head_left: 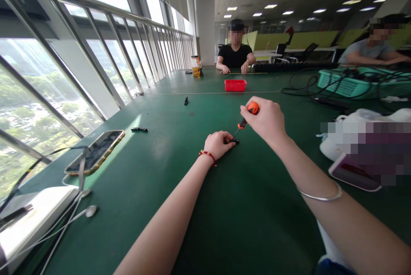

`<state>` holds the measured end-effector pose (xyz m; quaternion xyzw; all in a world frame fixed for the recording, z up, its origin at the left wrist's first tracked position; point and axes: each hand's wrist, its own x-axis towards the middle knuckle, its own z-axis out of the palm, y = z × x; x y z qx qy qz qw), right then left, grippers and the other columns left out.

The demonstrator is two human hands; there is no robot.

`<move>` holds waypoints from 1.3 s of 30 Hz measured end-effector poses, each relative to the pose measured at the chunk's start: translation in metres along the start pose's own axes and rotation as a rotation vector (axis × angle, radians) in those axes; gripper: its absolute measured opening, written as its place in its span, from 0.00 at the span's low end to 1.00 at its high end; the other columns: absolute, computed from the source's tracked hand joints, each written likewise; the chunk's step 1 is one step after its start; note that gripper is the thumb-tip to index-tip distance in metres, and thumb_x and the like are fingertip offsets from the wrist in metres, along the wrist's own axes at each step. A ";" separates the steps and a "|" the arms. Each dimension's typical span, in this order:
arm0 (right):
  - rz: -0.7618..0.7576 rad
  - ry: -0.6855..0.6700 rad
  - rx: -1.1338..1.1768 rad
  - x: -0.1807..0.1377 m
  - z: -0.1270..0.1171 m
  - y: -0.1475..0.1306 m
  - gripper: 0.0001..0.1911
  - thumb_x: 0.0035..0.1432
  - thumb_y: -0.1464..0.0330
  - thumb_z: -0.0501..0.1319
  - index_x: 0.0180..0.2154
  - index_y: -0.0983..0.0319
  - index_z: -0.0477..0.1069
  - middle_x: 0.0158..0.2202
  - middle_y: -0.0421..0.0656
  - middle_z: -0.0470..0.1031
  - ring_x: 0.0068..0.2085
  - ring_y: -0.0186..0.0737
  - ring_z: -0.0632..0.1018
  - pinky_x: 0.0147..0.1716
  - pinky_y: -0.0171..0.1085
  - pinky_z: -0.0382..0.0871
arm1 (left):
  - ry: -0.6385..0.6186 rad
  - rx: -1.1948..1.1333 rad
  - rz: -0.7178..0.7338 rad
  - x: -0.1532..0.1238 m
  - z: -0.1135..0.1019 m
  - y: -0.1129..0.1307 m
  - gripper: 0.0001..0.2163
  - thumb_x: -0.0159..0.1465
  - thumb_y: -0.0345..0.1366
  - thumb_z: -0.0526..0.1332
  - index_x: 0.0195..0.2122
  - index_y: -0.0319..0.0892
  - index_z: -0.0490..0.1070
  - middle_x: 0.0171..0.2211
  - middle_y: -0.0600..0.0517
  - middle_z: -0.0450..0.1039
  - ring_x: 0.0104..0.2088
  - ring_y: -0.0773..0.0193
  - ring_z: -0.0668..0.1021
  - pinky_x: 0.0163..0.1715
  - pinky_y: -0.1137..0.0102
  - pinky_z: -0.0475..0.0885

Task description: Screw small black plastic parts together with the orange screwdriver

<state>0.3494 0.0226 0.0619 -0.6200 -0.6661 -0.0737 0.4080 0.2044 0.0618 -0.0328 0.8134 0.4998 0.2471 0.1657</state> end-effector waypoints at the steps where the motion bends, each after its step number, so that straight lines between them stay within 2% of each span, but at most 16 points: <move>1: 0.001 0.005 -0.001 0.000 0.000 0.000 0.13 0.53 0.59 0.55 0.23 0.59 0.64 0.20 0.38 0.65 0.23 0.34 0.65 0.22 0.33 0.50 | 0.000 0.002 0.003 0.000 0.000 0.000 0.08 0.56 0.41 0.61 0.33 0.44 0.74 0.31 0.56 0.75 0.32 0.66 0.74 0.30 0.73 0.66; 16: -0.014 0.012 -0.028 0.000 0.002 0.001 0.13 0.54 0.59 0.54 0.24 0.59 0.64 0.20 0.38 0.66 0.23 0.34 0.66 0.21 0.32 0.51 | -0.004 0.008 0.003 0.000 -0.001 0.001 0.08 0.56 0.41 0.61 0.33 0.44 0.73 0.31 0.55 0.75 0.32 0.65 0.74 0.30 0.73 0.66; 24: 0.024 -0.045 -0.048 0.000 -0.001 -0.002 0.11 0.53 0.59 0.55 0.25 0.58 0.64 0.21 0.38 0.67 0.24 0.37 0.67 0.22 0.34 0.52 | 0.003 -0.003 -0.009 0.000 0.000 0.002 0.08 0.55 0.40 0.61 0.34 0.44 0.74 0.31 0.55 0.75 0.32 0.65 0.74 0.29 0.73 0.66; 28: 0.034 -0.070 -0.043 -0.001 -0.004 -0.006 0.08 0.50 0.61 0.56 0.31 0.57 0.64 0.24 0.38 0.70 0.25 0.38 0.69 0.22 0.34 0.52 | 0.006 -0.005 -0.009 0.000 0.000 0.002 0.08 0.55 0.40 0.61 0.33 0.44 0.74 0.31 0.56 0.75 0.32 0.65 0.74 0.30 0.72 0.66; 31: 0.014 -0.094 -0.029 -0.002 -0.006 -0.009 0.12 0.49 0.63 0.57 0.37 0.57 0.64 0.26 0.38 0.70 0.25 0.38 0.68 0.22 0.33 0.52 | 0.004 -0.003 -0.008 0.000 0.000 0.002 0.08 0.55 0.40 0.61 0.33 0.44 0.74 0.31 0.56 0.75 0.32 0.65 0.74 0.30 0.72 0.66; 34: -0.010 -0.117 -0.032 -0.003 -0.007 -0.010 0.10 0.54 0.58 0.54 0.34 0.57 0.65 0.25 0.39 0.70 0.25 0.38 0.69 0.22 0.34 0.52 | 0.000 -0.004 -0.008 0.000 0.000 0.002 0.08 0.55 0.40 0.61 0.33 0.44 0.74 0.31 0.55 0.75 0.32 0.65 0.74 0.30 0.73 0.66; 36: -0.011 -0.123 -0.047 -0.003 -0.007 -0.010 0.15 0.57 0.54 0.51 0.28 0.57 0.66 0.23 0.40 0.70 0.25 0.39 0.69 0.22 0.34 0.52 | -0.002 -0.003 -0.006 0.000 0.000 0.002 0.08 0.55 0.40 0.61 0.34 0.44 0.73 0.31 0.55 0.75 0.32 0.65 0.74 0.30 0.72 0.66; 39: -0.010 -0.125 -0.059 -0.002 -0.008 -0.011 0.13 0.56 0.56 0.52 0.28 0.57 0.66 0.22 0.40 0.70 0.25 0.39 0.69 0.23 0.34 0.51 | -0.003 0.000 -0.006 0.000 0.000 0.001 0.08 0.55 0.40 0.61 0.34 0.45 0.73 0.31 0.55 0.75 0.33 0.65 0.74 0.31 0.72 0.67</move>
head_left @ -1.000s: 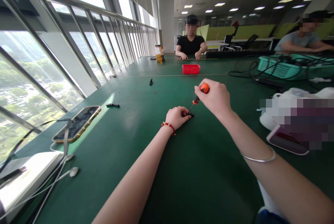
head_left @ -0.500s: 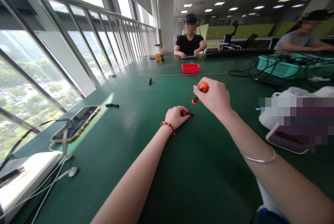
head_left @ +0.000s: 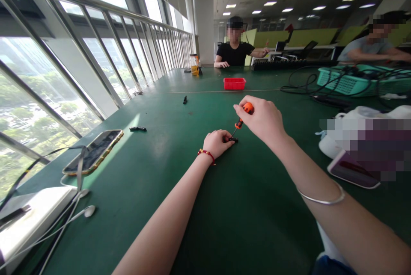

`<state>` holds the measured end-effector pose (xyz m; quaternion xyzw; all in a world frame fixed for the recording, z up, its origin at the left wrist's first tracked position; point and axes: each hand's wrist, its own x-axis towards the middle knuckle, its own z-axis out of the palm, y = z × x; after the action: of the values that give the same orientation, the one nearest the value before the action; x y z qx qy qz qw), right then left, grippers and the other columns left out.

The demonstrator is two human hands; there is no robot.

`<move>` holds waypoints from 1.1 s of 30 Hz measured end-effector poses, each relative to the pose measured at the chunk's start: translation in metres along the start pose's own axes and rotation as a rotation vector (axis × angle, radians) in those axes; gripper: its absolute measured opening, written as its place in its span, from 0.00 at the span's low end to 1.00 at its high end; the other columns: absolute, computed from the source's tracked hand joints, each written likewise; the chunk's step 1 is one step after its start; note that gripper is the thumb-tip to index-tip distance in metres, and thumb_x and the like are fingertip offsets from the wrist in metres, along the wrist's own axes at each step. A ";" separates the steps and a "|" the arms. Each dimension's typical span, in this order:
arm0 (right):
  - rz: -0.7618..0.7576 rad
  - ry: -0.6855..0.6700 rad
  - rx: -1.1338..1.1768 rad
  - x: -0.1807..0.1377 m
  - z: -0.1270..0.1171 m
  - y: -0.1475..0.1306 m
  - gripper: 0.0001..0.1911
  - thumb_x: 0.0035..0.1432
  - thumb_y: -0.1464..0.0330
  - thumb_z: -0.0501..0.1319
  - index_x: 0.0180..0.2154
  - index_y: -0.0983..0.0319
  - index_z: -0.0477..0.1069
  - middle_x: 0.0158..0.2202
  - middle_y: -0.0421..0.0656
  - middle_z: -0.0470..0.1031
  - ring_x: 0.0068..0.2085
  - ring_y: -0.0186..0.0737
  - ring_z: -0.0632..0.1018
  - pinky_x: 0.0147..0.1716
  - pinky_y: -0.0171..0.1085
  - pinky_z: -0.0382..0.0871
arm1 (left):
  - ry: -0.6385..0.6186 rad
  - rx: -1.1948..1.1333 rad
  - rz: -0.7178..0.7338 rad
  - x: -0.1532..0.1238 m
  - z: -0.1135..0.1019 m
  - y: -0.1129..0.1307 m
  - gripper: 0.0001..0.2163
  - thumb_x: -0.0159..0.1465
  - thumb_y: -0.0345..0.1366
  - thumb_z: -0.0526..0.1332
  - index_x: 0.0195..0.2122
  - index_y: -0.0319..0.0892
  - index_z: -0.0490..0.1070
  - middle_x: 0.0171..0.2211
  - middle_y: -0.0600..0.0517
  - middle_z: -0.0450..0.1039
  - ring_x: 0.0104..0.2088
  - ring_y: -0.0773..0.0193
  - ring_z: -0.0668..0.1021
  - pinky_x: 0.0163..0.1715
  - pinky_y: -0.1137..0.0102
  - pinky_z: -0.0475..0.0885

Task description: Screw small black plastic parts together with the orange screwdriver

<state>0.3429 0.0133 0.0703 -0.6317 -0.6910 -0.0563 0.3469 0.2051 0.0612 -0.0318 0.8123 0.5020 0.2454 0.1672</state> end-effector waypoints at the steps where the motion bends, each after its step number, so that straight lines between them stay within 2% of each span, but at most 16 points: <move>1: 0.001 0.001 0.002 0.000 0.000 -0.001 0.10 0.55 0.59 0.53 0.30 0.57 0.66 0.23 0.40 0.70 0.25 0.39 0.69 0.23 0.34 0.52 | -0.001 0.001 0.000 0.000 0.000 0.000 0.08 0.55 0.40 0.61 0.34 0.45 0.73 0.31 0.55 0.75 0.33 0.65 0.74 0.31 0.72 0.67; 2: 0.001 0.001 0.004 -0.001 -0.001 -0.001 0.08 0.53 0.61 0.55 0.32 0.57 0.66 0.23 0.40 0.70 0.25 0.39 0.69 0.22 0.34 0.52 | -0.003 0.003 0.000 0.000 0.000 0.000 0.08 0.55 0.40 0.61 0.34 0.45 0.73 0.31 0.55 0.75 0.33 0.65 0.74 0.31 0.72 0.67; 5: -0.003 -0.014 0.000 -0.001 -0.001 -0.003 0.09 0.50 0.62 0.56 0.35 0.57 0.65 0.24 0.39 0.70 0.23 0.38 0.68 0.22 0.34 0.51 | -0.005 0.009 0.002 0.000 -0.001 0.001 0.07 0.56 0.40 0.61 0.33 0.44 0.74 0.31 0.55 0.75 0.33 0.65 0.74 0.31 0.72 0.67; 7: -0.010 -0.018 -0.025 -0.001 -0.001 -0.002 0.10 0.53 0.58 0.54 0.33 0.57 0.65 0.23 0.39 0.69 0.23 0.37 0.67 0.22 0.34 0.50 | -0.003 0.011 0.002 -0.001 -0.001 0.001 0.07 0.56 0.40 0.61 0.33 0.44 0.73 0.31 0.55 0.75 0.33 0.65 0.74 0.31 0.73 0.67; 9: -0.014 -0.010 -0.059 0.000 -0.001 -0.001 0.16 0.56 0.53 0.51 0.29 0.57 0.65 0.21 0.40 0.68 0.23 0.38 0.67 0.22 0.34 0.50 | -0.002 0.010 0.004 0.000 -0.001 0.001 0.07 0.56 0.40 0.61 0.33 0.44 0.73 0.31 0.55 0.75 0.33 0.65 0.74 0.31 0.73 0.66; 11: -0.019 -0.002 -0.078 0.000 -0.001 0.000 0.18 0.57 0.53 0.49 0.27 0.58 0.65 0.20 0.40 0.67 0.23 0.38 0.67 0.23 0.35 0.49 | -0.004 0.009 0.007 0.000 0.000 0.000 0.08 0.56 0.40 0.61 0.33 0.44 0.73 0.31 0.55 0.75 0.33 0.65 0.74 0.31 0.73 0.66; 15: -0.021 0.008 -0.069 -0.001 -0.003 -0.002 0.07 0.53 0.62 0.54 0.33 0.57 0.66 0.22 0.39 0.69 0.23 0.38 0.67 0.23 0.34 0.50 | -0.003 0.008 0.006 0.000 0.000 0.000 0.07 0.55 0.40 0.61 0.33 0.44 0.73 0.31 0.55 0.74 0.33 0.65 0.74 0.31 0.73 0.66; 18: -0.026 0.001 -0.040 -0.002 -0.003 -0.004 0.11 0.49 0.62 0.57 0.37 0.57 0.64 0.25 0.40 0.70 0.23 0.38 0.68 0.22 0.34 0.51 | -0.003 0.009 0.004 0.000 0.000 0.000 0.07 0.55 0.40 0.61 0.33 0.44 0.73 0.31 0.55 0.74 0.33 0.65 0.74 0.31 0.73 0.66; 22: -0.020 -0.024 -0.064 -0.001 -0.001 -0.003 0.15 0.55 0.53 0.52 0.32 0.57 0.64 0.24 0.40 0.69 0.24 0.40 0.68 0.22 0.34 0.50 | -0.002 0.007 0.005 0.000 0.000 0.001 0.07 0.55 0.40 0.61 0.33 0.44 0.73 0.31 0.55 0.74 0.33 0.65 0.74 0.31 0.72 0.66; 24: -0.012 -0.034 -0.074 -0.001 0.000 -0.002 0.14 0.56 0.54 0.51 0.31 0.56 0.64 0.22 0.40 0.69 0.24 0.41 0.69 0.22 0.34 0.51 | -0.002 0.007 0.007 0.000 0.000 0.001 0.07 0.56 0.40 0.61 0.33 0.44 0.73 0.31 0.55 0.74 0.33 0.65 0.74 0.31 0.72 0.66; 26: -0.007 -0.030 -0.071 -0.001 0.000 -0.002 0.09 0.54 0.59 0.54 0.35 0.56 0.64 0.23 0.40 0.69 0.24 0.40 0.69 0.21 0.34 0.51 | -0.004 0.009 0.003 0.000 0.000 0.001 0.07 0.56 0.41 0.61 0.33 0.44 0.73 0.31 0.55 0.74 0.33 0.65 0.74 0.32 0.72 0.66; 28: -0.004 -0.016 -0.063 -0.002 -0.001 -0.003 0.13 0.51 0.62 0.57 0.40 0.57 0.63 0.24 0.40 0.69 0.23 0.40 0.68 0.21 0.35 0.52 | -0.007 0.009 -0.002 0.000 0.000 0.001 0.07 0.56 0.41 0.61 0.33 0.44 0.73 0.31 0.55 0.74 0.33 0.65 0.74 0.32 0.72 0.67; 30: -0.003 -0.007 -0.050 -0.003 0.000 -0.004 0.18 0.50 0.60 0.57 0.43 0.58 0.61 0.25 0.40 0.70 0.23 0.40 0.69 0.21 0.35 0.52 | -0.008 0.009 -0.001 0.000 0.000 0.001 0.07 0.56 0.40 0.61 0.33 0.44 0.73 0.31 0.55 0.74 0.33 0.65 0.74 0.32 0.72 0.67; 33: 0.008 -0.011 -0.063 -0.002 0.000 -0.004 0.15 0.54 0.56 0.54 0.40 0.58 0.63 0.25 0.41 0.70 0.24 0.42 0.69 0.21 0.35 0.52 | -0.003 0.009 0.008 0.000 0.000 0.000 0.07 0.56 0.41 0.61 0.33 0.44 0.73 0.31 0.55 0.74 0.33 0.65 0.74 0.32 0.72 0.66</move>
<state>0.3388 0.0107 0.0702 -0.6454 -0.6883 -0.0731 0.3230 0.2053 0.0606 -0.0315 0.8155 0.4994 0.2426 0.1634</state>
